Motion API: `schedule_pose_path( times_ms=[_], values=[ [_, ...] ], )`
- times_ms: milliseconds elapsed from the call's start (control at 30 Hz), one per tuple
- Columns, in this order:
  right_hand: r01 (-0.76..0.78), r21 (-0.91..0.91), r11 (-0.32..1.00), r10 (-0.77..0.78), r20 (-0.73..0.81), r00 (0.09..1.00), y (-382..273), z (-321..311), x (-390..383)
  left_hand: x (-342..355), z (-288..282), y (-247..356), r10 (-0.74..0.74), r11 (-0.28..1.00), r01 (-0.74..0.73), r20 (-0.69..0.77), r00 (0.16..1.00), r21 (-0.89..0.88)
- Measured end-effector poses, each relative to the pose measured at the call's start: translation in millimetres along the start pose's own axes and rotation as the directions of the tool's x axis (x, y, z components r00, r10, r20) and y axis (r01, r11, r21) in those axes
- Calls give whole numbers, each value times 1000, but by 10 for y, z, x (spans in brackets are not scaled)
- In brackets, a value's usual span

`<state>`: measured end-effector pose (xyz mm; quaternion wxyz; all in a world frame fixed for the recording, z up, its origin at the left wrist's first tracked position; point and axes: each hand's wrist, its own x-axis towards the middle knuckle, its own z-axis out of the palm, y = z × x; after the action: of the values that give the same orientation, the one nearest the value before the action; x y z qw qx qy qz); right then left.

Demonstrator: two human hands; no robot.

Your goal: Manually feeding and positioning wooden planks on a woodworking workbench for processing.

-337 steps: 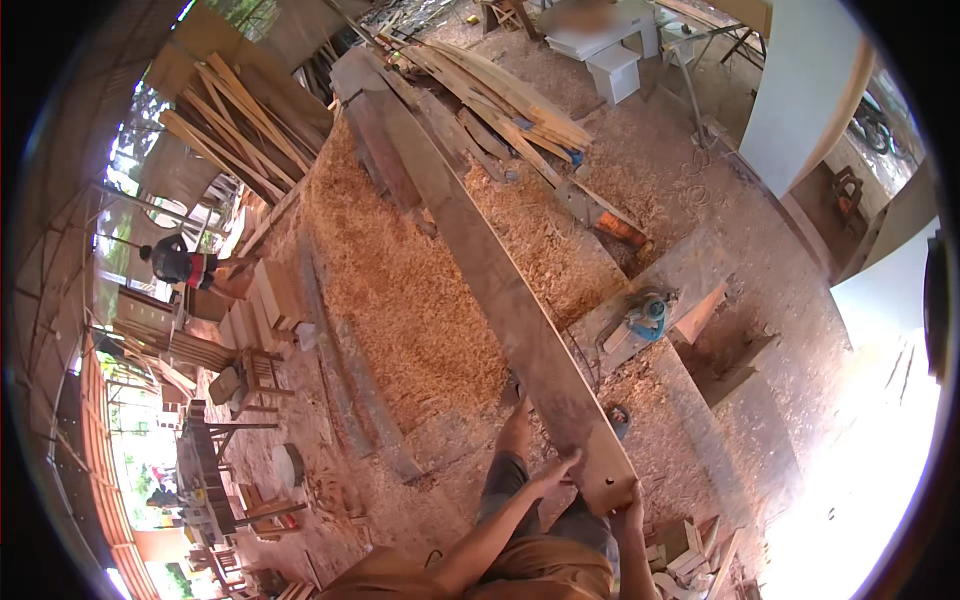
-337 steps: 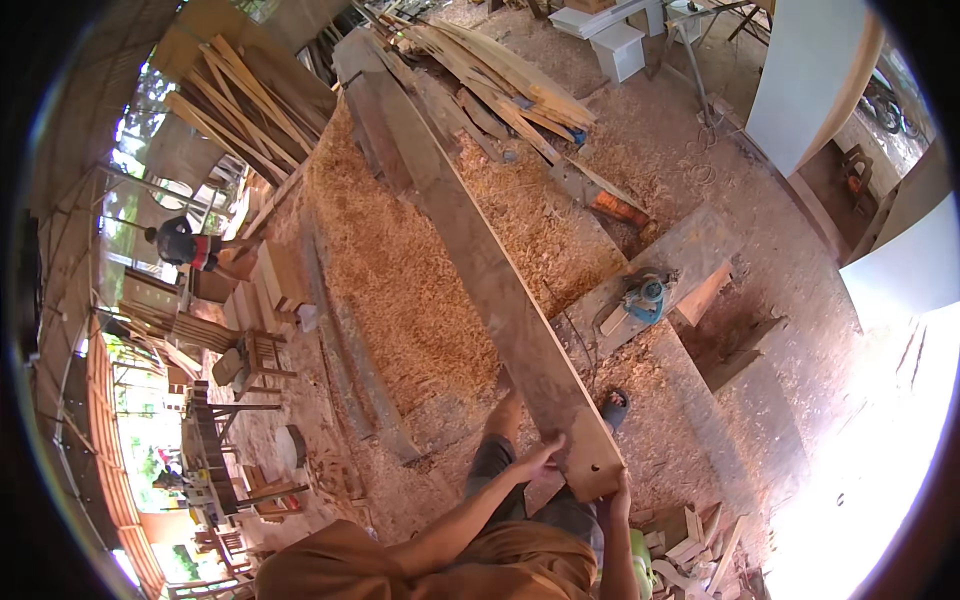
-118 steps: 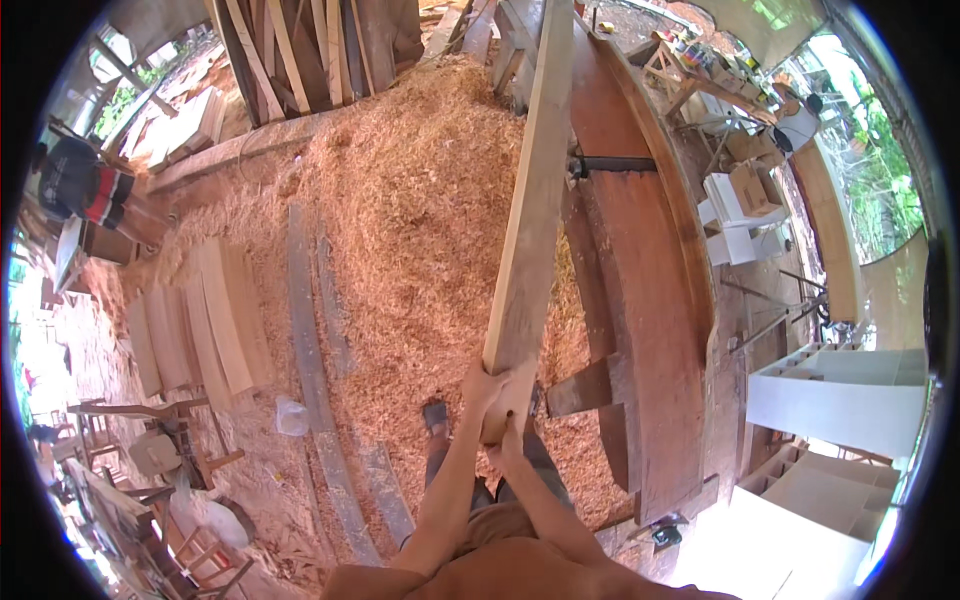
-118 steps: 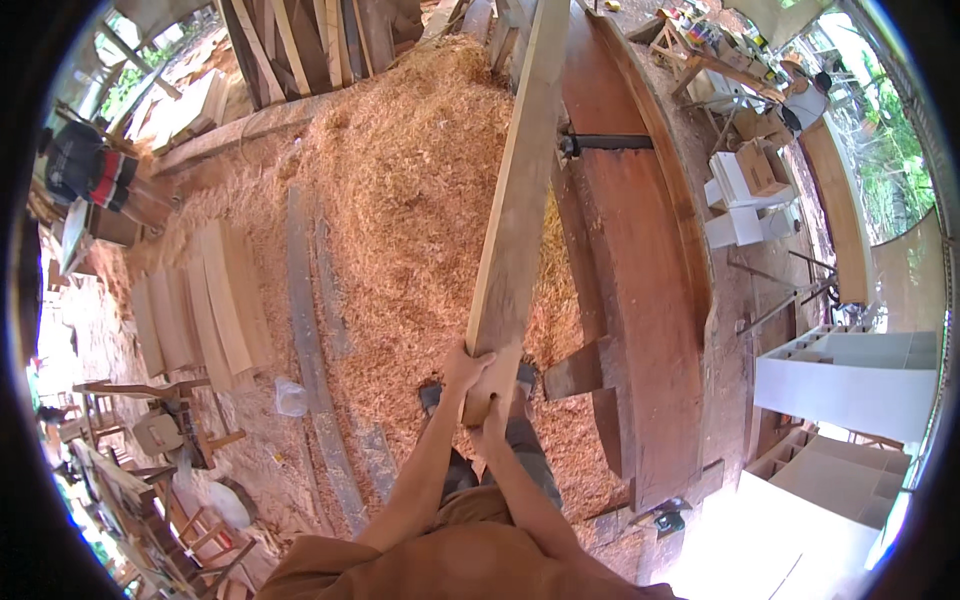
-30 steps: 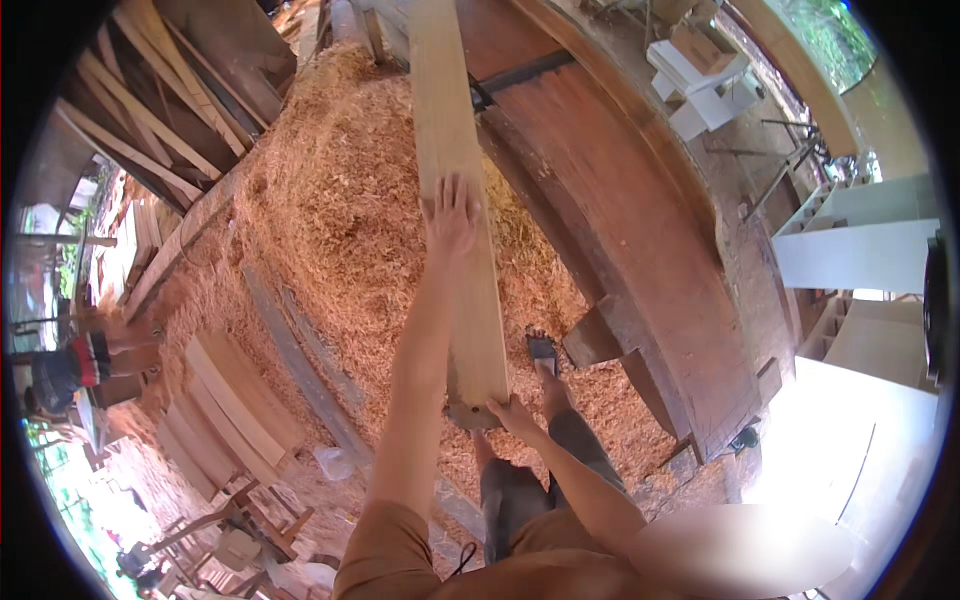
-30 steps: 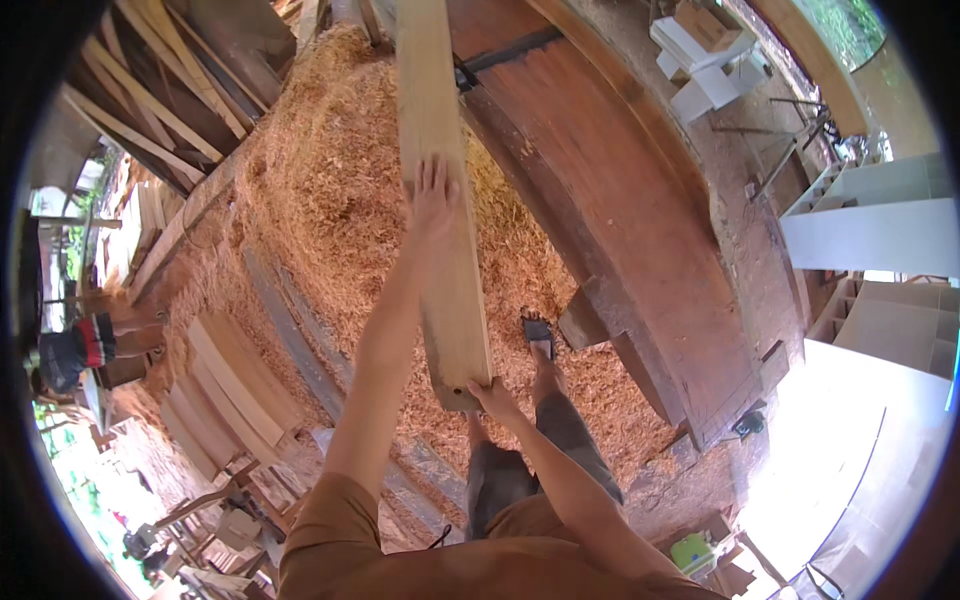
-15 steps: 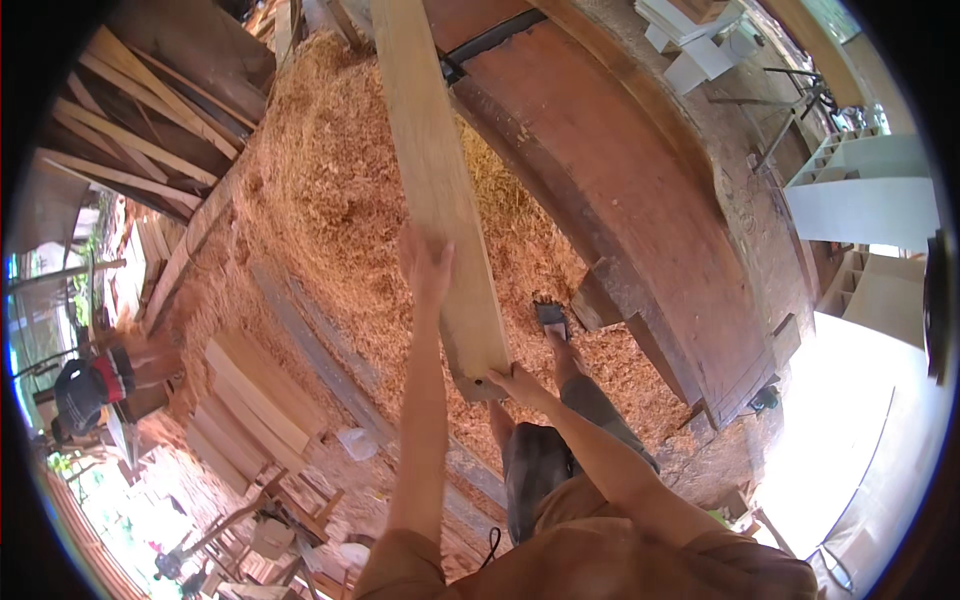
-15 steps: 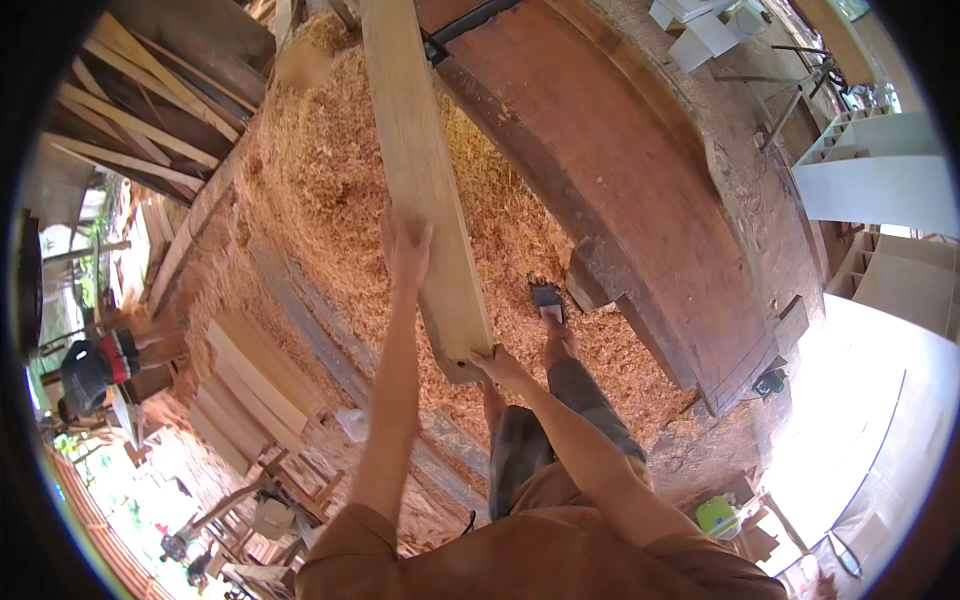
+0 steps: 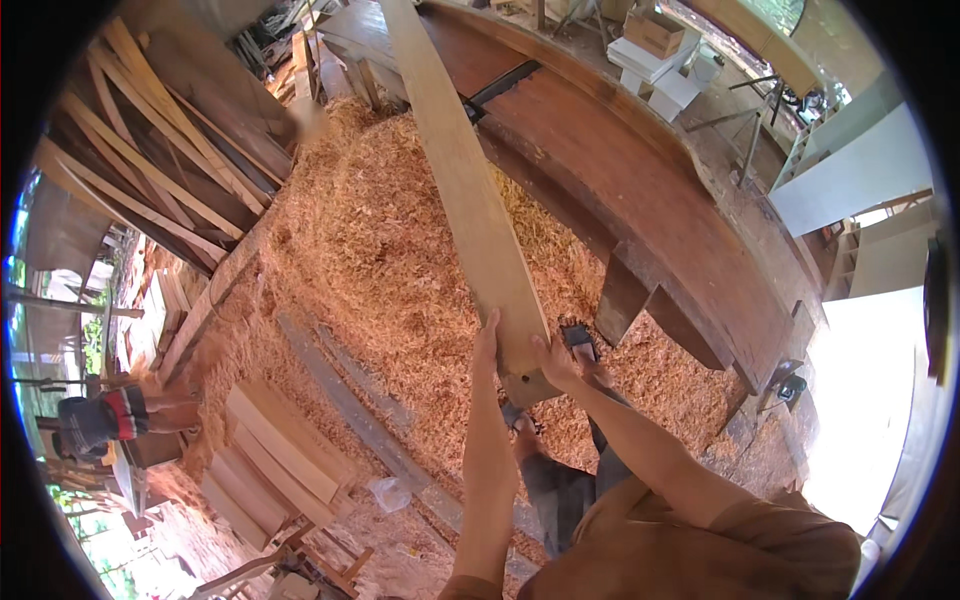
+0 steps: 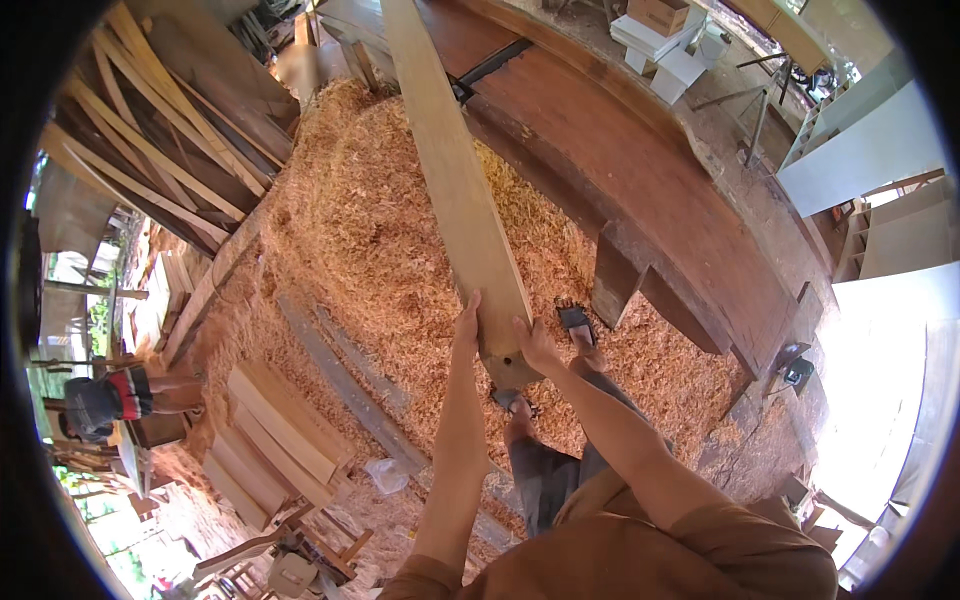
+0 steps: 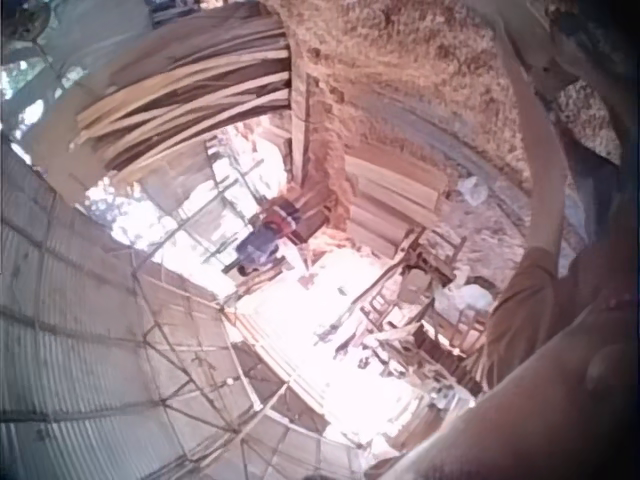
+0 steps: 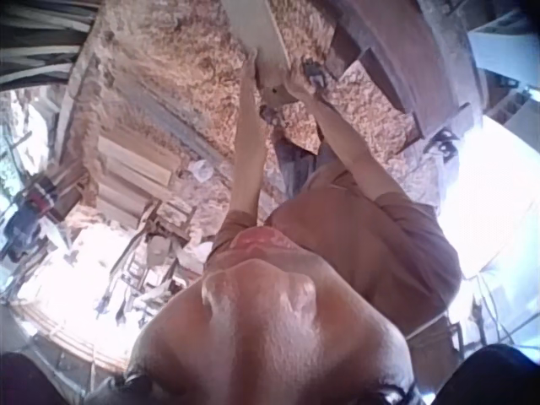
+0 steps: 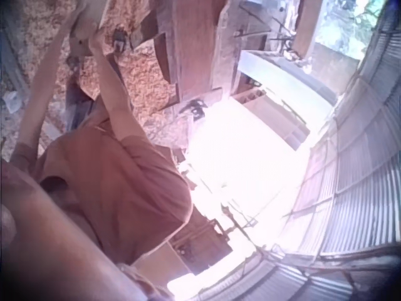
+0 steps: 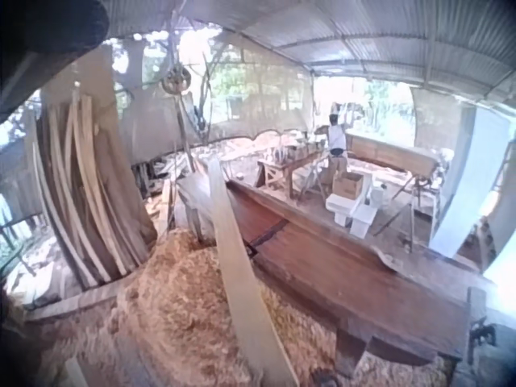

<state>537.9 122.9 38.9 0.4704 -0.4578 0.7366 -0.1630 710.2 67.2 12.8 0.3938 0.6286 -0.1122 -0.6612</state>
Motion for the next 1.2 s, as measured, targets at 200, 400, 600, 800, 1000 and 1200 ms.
schedule_pose_path(
  times_ms=[200, 400, 600, 800, 1000, 1200],
  values=[
    [-63, -43, 997, 70, 211, 975, -236, 138, -983, -601, -741, -286, 86, 996, -86, 22, 996, -28],
    [-105, 263, 959, 39, 242, 969, 330, 225, -1942, -1734, -840, -696, 16, 990, -12, -25, 1000, 138],
    [-150, 251, 956, 60, 333, 941, 968, -22, -2373, -2517, -658, -1244, 39, 988, -13, -162, 986, 156],
    [-274, 79, 959, 216, 426, 879, 1755, -735, -2365, -2814, 144, -1857, 176, 944, -93, -247, 953, 316],
    [-144, 19, 989, 144, -44, 989, 3597, -1297, -1917, -3228, 2043, -2259, 255, 600, -62, -116, 960, 798],
    [-2, 174, 985, -10, 70, 998, 4111, -1788, -1578, -3397, 2657, -2681, 484, 468, -194, -67, 872, 862]
  ],
)
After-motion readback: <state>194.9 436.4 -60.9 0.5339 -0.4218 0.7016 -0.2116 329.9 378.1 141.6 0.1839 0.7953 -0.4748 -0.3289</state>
